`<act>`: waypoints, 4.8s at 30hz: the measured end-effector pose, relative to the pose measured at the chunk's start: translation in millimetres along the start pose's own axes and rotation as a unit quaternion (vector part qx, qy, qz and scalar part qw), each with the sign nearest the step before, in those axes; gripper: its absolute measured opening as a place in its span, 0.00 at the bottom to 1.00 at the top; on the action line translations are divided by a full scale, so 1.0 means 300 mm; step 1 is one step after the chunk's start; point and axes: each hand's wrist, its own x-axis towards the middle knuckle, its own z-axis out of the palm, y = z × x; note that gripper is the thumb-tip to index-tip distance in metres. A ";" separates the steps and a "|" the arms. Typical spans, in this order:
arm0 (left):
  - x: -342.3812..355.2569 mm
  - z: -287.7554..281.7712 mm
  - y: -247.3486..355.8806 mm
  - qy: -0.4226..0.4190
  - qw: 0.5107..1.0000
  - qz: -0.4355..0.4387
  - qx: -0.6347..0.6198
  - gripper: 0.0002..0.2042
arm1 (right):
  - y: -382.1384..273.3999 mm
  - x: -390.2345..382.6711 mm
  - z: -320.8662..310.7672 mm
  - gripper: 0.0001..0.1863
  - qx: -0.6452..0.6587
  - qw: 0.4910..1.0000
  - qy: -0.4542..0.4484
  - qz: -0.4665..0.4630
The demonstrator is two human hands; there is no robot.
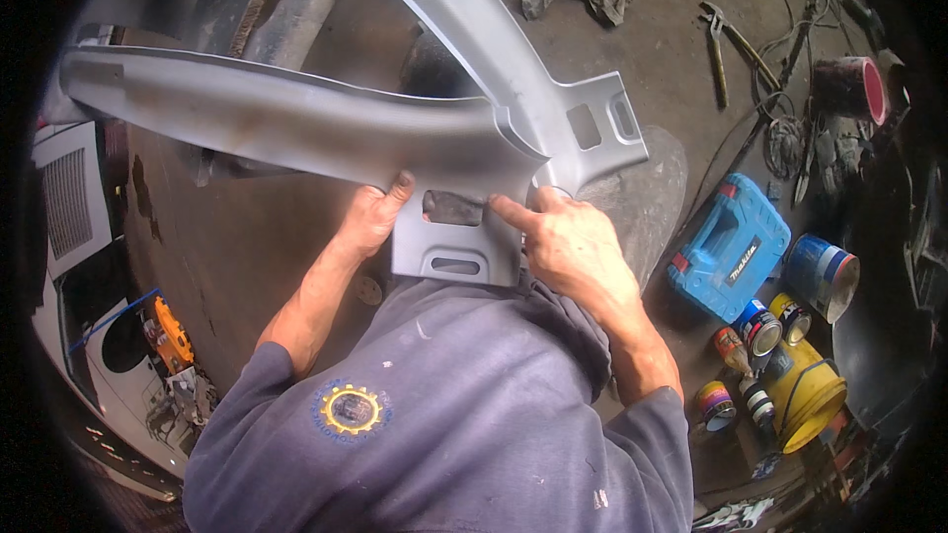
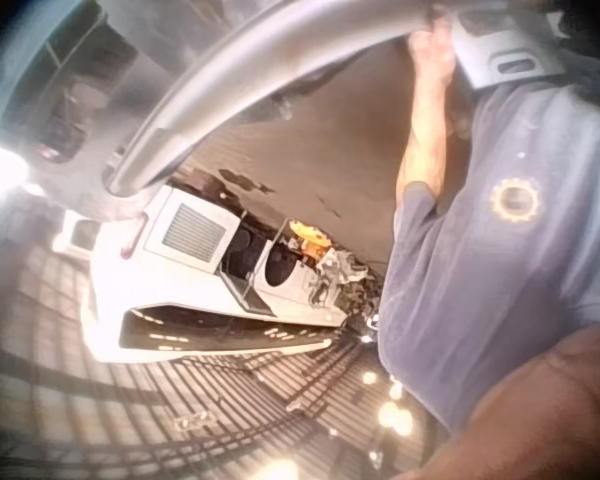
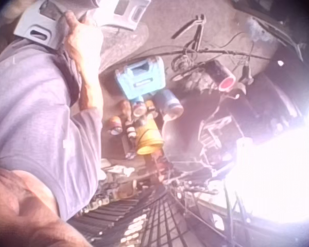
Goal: The person holds a large grey plastic car part and rubs its surface with a small sanding block. They repeatedly move the block over the same areas, then set the part down and continue sanding a small detached piece.
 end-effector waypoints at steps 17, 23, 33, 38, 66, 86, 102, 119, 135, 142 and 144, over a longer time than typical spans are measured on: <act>0.005 -0.027 -0.035 -0.011 0.999 -0.004 0.052 0.32 | 0.014 0.005 0.152 0.10 0.652 0.697 0.246 0.166; 0.005 -0.017 -0.034 -0.001 1.000 0.017 0.026 0.27 | -0.085 0.025 0.186 0.10 0.665 0.693 0.203 0.190; -0.013 -0.004 0.007 -0.071 0.996 0.023 -0.039 0.10 | -0.134 0.059 0.198 0.08 0.692 0.670 0.186 0.193; -0.010 -0.005 0.030 -0.062 0.998 0.005 0.024 0.12 | -0.126 0.058 0.195 0.09 0.607 0.750 0.171 0.199; 0.012 -0.045 0.023 -0.126 0.992 -0.015 0.022 0.18 | -0.103 0.041 0.111 0.25 0.207 0.963 0.085 0.151; 0.025 -0.054 0.024 -0.146 0.989 0.004 0.006 0.13 | -0.046 0.034 0.195 0.09 0.497 0.828 0.139 0.221; 0.033 -0.048 -0.001 -0.138 0.989 0.057 0.017 0.14 | 0.028 0.019 0.245 0.09 0.664 0.703 0.122 0.226; 0.028 -0.034 -0.007 -0.133 0.989 0.044 -0.046 0.13 | 0.113 0.002 0.286 0.08 0.818 0.539 0.072 0.190; 0.028 -0.035 0.002 -0.103 0.993 0.041 0.035 0.15 | -0.136 0.041 0.157 0.15 0.315 0.905 0.084 0.273; 0.015 -0.039 0.026 -0.120 0.992 0.021 0.031 0.17 | -0.153 0.056 0.143 0.17 0.197 0.943 0.061 0.262; 0.016 -0.034 0.021 -0.112 0.993 0.002 0.029 0.16 | -0.154 0.054 0.142 0.16 0.156 0.957 0.058 0.239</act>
